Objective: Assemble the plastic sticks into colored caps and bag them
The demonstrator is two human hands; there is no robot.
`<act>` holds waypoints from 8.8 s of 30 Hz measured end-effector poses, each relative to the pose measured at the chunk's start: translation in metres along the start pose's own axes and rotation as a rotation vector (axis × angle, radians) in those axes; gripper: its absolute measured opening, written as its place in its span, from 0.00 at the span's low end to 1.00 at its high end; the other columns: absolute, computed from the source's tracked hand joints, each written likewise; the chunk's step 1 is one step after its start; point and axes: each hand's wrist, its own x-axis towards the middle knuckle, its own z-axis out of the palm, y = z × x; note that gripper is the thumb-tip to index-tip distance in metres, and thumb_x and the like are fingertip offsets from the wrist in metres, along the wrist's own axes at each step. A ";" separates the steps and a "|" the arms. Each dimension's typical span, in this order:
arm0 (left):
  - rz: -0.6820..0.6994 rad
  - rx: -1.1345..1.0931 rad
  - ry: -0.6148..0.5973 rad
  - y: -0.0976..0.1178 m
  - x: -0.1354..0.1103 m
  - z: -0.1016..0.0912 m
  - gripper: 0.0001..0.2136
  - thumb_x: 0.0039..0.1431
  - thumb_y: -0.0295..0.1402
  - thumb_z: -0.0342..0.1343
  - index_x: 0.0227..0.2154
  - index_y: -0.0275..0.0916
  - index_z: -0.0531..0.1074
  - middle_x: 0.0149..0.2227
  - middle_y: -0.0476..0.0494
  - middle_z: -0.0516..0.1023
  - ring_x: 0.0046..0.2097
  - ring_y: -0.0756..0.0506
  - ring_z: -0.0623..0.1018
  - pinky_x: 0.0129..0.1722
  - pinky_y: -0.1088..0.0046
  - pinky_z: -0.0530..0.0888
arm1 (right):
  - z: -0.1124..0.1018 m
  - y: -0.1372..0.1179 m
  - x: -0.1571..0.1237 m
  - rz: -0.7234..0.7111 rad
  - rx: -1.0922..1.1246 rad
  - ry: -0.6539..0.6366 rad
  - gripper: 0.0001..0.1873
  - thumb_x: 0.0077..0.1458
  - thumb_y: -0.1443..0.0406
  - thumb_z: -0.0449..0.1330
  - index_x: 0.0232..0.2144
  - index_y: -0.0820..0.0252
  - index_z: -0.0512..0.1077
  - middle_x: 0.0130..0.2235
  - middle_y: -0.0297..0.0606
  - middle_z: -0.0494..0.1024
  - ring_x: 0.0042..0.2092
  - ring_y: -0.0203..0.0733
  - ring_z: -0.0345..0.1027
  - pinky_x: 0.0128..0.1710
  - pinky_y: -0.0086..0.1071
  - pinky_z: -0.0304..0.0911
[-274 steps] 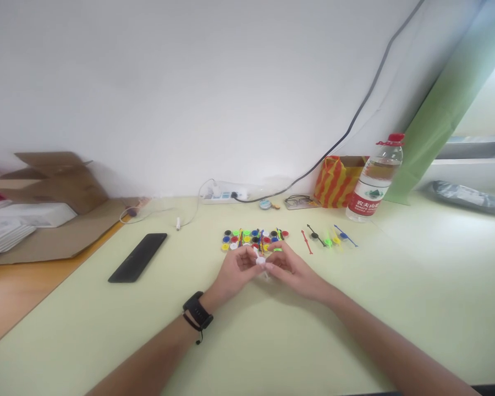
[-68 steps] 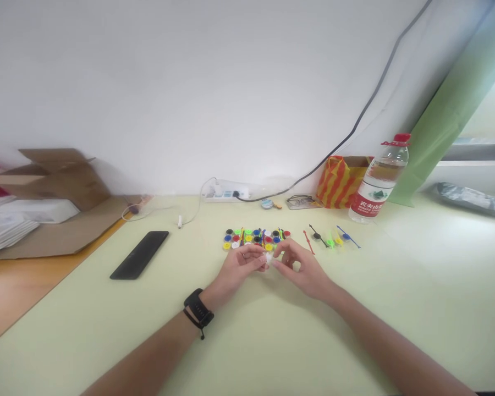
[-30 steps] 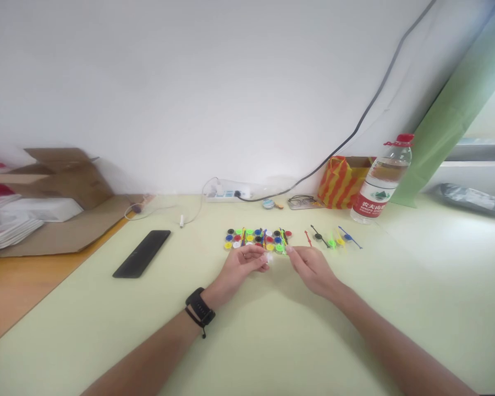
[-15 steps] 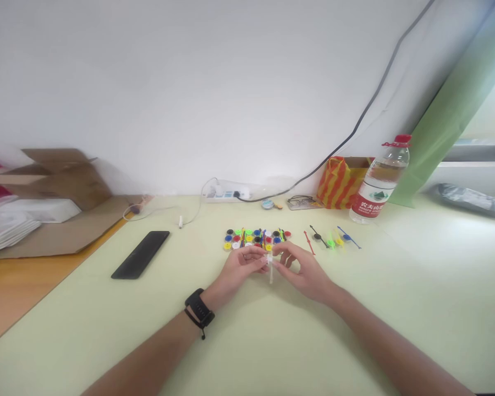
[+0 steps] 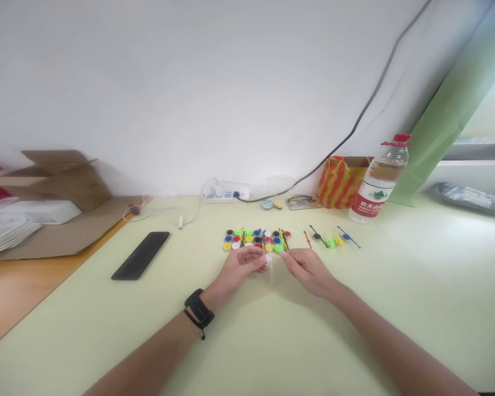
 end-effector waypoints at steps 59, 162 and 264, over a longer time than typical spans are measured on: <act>-0.018 0.017 0.005 0.003 -0.002 0.002 0.16 0.53 0.38 0.71 0.40 0.34 0.79 0.34 0.42 0.81 0.35 0.47 0.80 0.39 0.69 0.77 | 0.003 0.000 -0.003 -0.129 -0.158 0.057 0.20 0.71 0.58 0.48 0.32 0.57 0.74 0.34 0.39 0.75 0.33 0.40 0.66 0.36 0.36 0.64; -0.091 0.298 -0.197 -0.004 -0.001 0.001 0.17 0.62 0.46 0.62 0.41 0.35 0.79 0.38 0.38 0.83 0.39 0.46 0.80 0.42 0.69 0.76 | -0.036 0.075 0.010 0.131 -0.302 0.191 0.07 0.65 0.68 0.45 0.39 0.54 0.62 0.37 0.39 0.74 0.37 0.45 0.68 0.36 0.36 0.61; 0.139 0.327 -0.180 0.000 -0.009 0.009 0.16 0.58 0.40 0.67 0.46 0.37 0.80 0.48 0.37 0.83 0.50 0.38 0.82 0.54 0.58 0.77 | -0.009 -0.012 0.001 0.108 0.407 -0.232 0.06 0.65 0.63 0.56 0.44 0.54 0.69 0.37 0.35 0.79 0.37 0.40 0.70 0.38 0.33 0.63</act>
